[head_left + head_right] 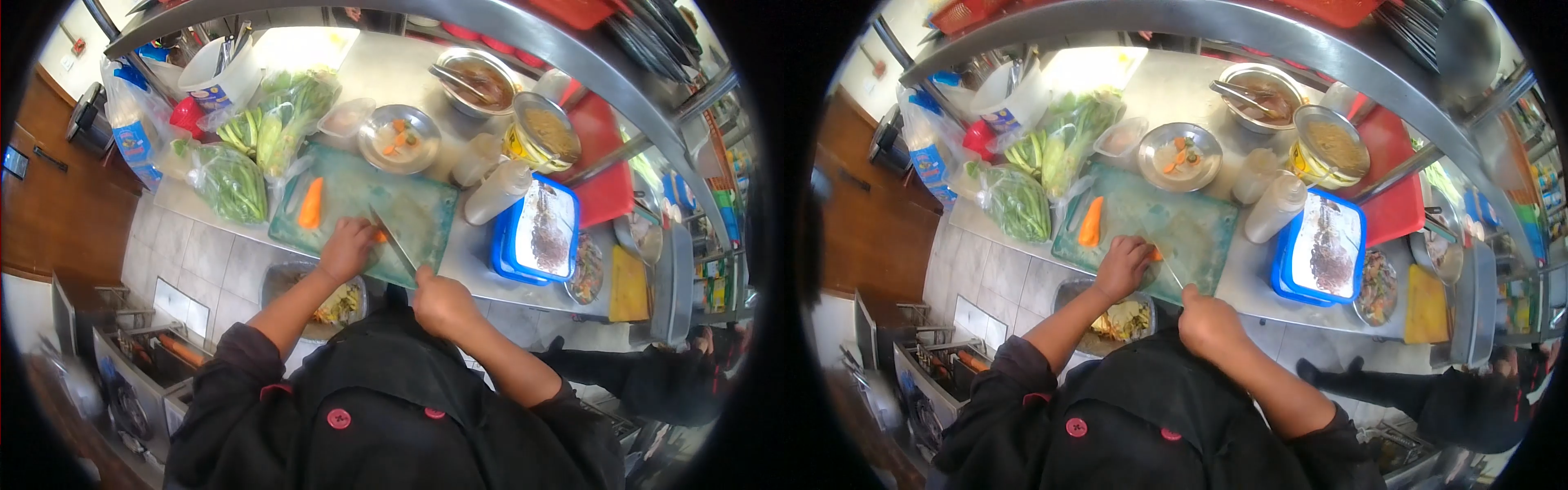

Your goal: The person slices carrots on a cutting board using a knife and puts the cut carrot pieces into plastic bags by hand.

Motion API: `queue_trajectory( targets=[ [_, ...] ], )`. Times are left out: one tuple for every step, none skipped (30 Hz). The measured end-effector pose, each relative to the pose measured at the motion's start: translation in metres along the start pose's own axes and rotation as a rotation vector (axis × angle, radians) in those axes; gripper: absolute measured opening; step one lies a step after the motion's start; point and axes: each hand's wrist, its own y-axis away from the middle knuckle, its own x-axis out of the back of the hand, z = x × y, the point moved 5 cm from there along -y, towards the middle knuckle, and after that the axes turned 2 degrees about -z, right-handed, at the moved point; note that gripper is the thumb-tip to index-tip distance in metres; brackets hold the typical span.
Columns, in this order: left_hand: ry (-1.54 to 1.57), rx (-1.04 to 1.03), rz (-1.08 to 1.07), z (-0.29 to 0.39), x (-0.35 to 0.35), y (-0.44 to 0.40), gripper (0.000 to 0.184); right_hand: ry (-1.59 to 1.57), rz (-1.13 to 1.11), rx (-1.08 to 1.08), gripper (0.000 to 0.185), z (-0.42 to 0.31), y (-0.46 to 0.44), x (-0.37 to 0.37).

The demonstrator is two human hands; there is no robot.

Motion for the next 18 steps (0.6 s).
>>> queue_trajectory(
  targets=[
    [0.001, 0.006, -0.001, -0.001, -0.001, 0.0, 0.034, 0.014, -0.025, -0.003, 0.023, 0.0, -0.002, -0.001],
    [-0.008, 0.003, -0.01, -0.002, -0.002, 0.0, 0.034, 0.014, -0.031, -0.003, 0.023, -0.001, -0.004, -0.001],
    [-0.017, 0.0, -0.019, -0.002, -0.003, 0.0, 0.035, 0.001, -0.026, -0.01, 0.024, -0.001, -0.008, -0.001],
    [-0.016, 0.003, -0.02, -0.001, -0.002, -0.001, 0.035, -0.013, -0.019, -0.018, 0.025, -0.002, -0.012, -0.002],
    [-0.014, 0.006, -0.044, 0.0, -0.001, -0.001, 0.035, -0.013, -0.021, -0.018, 0.025, -0.002, -0.019, -0.008],
    [-0.012, 0.009, -0.068, 0.001, -0.001, -0.001, 0.034, -0.026, 0.012, 0.001, 0.025, -0.001, -0.029, -0.016],
    [-0.012, 0.008, -0.071, 0.002, -0.001, 0.001, 0.034, -0.041, 0.046, 0.02, 0.025, 0.001, -0.037, -0.023],
    [-0.015, -0.002, -0.059, 0.002, -0.002, 0.001, 0.034, -0.043, 0.048, 0.02, 0.025, 0.005, -0.044, -0.028],
    [-0.019, -0.014, -0.045, 0.003, -0.001, 0.001, 0.033, -0.048, 0.048, 0.02, 0.025, 0.008, -0.051, -0.032],
    [-0.023, -0.022, -0.044, 0.003, 0.0, 0.0, 0.033, -0.053, 0.05, 0.019, 0.025, 0.009, -0.056, -0.032],
    [-0.024, -0.028, -0.029, 0.004, 0.001, 0.0, 0.033, -0.055, 0.058, 0.019, 0.025, 0.012, -0.058, -0.032],
    [-0.023, -0.038, -0.017, 0.005, 0.003, 0.0, 0.032, -0.049, 0.059, 0.038, 0.024, 0.015, -0.059, -0.03],
    [-0.024, -0.05, -0.011, 0.006, 0.002, 0.0, 0.032, -0.039, 0.064, 0.059, 0.024, 0.015, -0.058, -0.023],
    [-0.018, -0.042, 0.024, 0.006, 0.003, 0.001, 0.031, -0.035, 0.075, 0.06, 0.024, 0.015, -0.054, -0.017],
    [-0.013, -0.029, 0.059, 0.004, 0.004, 0.002, 0.03, -0.022, 0.098, 0.066, 0.024, 0.015, -0.047, -0.012],
    [-0.013, -0.026, 0.062, 0.002, 0.003, 0.003, 0.03, -0.012, 0.116, 0.071, 0.023, 0.012, -0.04, -0.008],
    [0.013, -0.028, 0.066, 0.0, 0.002, 0.005, 0.029, -0.009, 0.112, 0.072, 0.023, 0.01, -0.034, -0.005],
    [0.042, -0.03, 0.069, -0.001, 0.0, 0.008, 0.028, 0.006, 0.091, 0.063, 0.024, 0.008, -0.029, -0.004]
  ],
)
